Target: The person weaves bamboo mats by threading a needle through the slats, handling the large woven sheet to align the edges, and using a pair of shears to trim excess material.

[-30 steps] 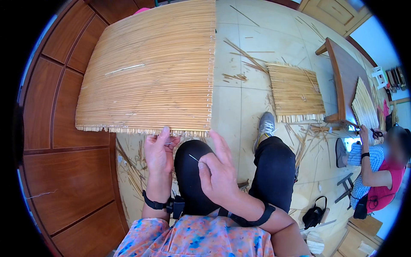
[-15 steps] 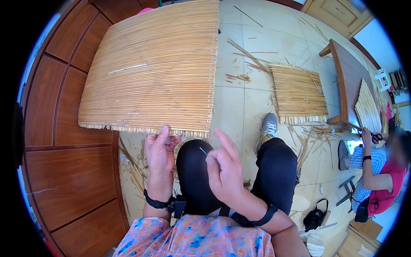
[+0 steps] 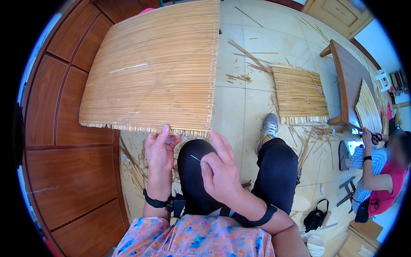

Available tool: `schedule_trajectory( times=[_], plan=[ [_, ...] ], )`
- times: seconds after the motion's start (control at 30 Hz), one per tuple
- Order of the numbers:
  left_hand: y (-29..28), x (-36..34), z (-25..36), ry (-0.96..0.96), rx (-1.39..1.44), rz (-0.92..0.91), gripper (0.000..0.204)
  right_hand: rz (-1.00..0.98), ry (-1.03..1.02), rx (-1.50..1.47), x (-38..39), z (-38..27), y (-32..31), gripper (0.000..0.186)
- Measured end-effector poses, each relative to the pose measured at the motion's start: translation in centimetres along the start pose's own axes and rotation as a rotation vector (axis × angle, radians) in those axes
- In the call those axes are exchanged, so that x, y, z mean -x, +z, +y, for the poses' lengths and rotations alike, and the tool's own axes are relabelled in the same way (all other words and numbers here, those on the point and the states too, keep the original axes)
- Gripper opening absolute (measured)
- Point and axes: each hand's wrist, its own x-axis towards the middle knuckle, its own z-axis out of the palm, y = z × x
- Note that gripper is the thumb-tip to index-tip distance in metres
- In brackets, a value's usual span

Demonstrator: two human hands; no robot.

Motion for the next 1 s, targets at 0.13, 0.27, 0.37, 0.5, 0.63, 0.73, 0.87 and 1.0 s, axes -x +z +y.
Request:
schedule_trajectory(
  times=[0.13, 0.27, 0.37, 0.5, 0.63, 0.73, 0.87, 1.0],
  plan=[
    [-0.5, -0.2, -0.1, -0.022, 0.017, -0.004, 0.021, -0.017, 0.057, -0.054, -0.2, 0.2, -0.2, 0.005],
    [-0.7, -0.2, 0.4, -0.077, 0.044, -0.060, 0.041, -0.019, 0.056, -0.029, -0.3, 0.4, -0.3, 0.004],
    [-0.9, -0.4, 0.6, -0.097, 0.049, -0.103, 0.056, -0.024, 0.067, -0.016, -0.1, 0.4, -0.4, 0.002],
    [-0.5, -0.2, 0.7, -0.094, 0.051, -0.104, 0.043, -0.016, 0.096, -0.039, -0.3, 0.1, -0.4, 0.001],
    [-0.2, -0.2, -0.1, -0.010, -0.033, -0.068, 0.021, -0.009, 0.093, -0.030, -0.3, 0.3, -0.4, 0.001],
    [-0.1, -0.2, -0.2, -0.008, 0.020, -0.044, 0.016, -0.008, 0.092, -0.021, -0.2, 0.3, -0.4, 0.002],
    [-0.6, -0.4, -0.6, -0.003, 0.015, -0.060, 0.014, -0.012, 0.109, -0.038, -0.2, 0.3, -0.6, 0.003],
    [-0.4, -0.2, -0.2, -0.021, -0.015, -0.041, 0.019, 0.003, 0.080, -0.042, -0.4, 0.2, -0.8, 0.003]
  ],
)
